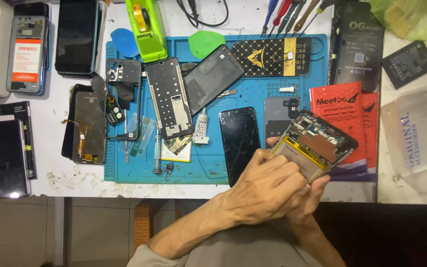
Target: The person disassembles a smartphone, removes the battery and internal components, and then reassembles the device. They handle the phone casing, battery, and circuit board, using tools like a screwdriver and tweezers to manipulate the parts.
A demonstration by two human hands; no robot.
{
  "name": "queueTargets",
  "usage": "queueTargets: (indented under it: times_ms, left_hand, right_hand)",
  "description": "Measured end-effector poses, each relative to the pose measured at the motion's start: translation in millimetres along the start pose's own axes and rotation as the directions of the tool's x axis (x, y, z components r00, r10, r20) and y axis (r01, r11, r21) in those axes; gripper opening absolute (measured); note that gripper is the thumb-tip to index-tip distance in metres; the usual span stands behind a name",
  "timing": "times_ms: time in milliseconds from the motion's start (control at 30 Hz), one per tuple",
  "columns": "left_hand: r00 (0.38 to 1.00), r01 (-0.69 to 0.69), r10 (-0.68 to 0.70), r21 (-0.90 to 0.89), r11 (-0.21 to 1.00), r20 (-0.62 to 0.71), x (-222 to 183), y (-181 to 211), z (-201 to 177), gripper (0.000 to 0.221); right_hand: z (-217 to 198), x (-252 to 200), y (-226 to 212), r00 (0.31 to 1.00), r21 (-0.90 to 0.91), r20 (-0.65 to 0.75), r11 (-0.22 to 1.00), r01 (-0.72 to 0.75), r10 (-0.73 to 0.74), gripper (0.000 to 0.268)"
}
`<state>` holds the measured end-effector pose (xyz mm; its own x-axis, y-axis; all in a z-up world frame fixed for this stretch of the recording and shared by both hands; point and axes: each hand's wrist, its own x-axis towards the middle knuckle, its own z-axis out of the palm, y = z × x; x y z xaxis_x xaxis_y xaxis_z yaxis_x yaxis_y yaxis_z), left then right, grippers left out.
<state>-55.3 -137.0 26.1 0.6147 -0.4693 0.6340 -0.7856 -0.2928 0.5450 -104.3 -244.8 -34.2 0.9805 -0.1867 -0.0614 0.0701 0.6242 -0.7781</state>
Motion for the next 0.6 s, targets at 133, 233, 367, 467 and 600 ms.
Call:
queueTargets:
  times_ms: [133,233,367,467,600]
  left_hand:
    - [0.999,-0.003,0.004,-0.046,0.999,0.037,-1.5,-5.5,-4.5,0.027]
    - [0.994,0.015,-0.021,0.062,0.998,0.104,-0.6,-2.7,-10.0,0.030]
    - [0.989,0.046,-0.086,0.302,0.952,0.122,0.4,-1.9,-12.7,0.033]
    - [0.991,0.031,-0.058,0.221,0.975,0.118,-6.2,-10.1,-15.0,0.033]
    - [0.990,0.034,-0.035,0.006,0.999,0.140,-9.5,-16.1,-19.1,0.035]
  right_hand:
    - [7.6,5.2,0.8,1.000,-0.055,0.006,0.998,0.014,-0.014,0.091]
    - [12.7,7.3,1.6,0.998,-0.004,0.054,1.000,-0.020,0.020,0.089]
    - [27.0,14.7,-5.7,0.989,0.092,0.111,0.990,-0.109,0.099,0.081]
    - [20.6,14.2,2.5,0.981,0.111,0.126,0.981,-0.162,0.148,0.078]
    - [4.2,11.7,14.3,0.957,-0.019,0.264,0.992,-0.121,0.122,0.074]
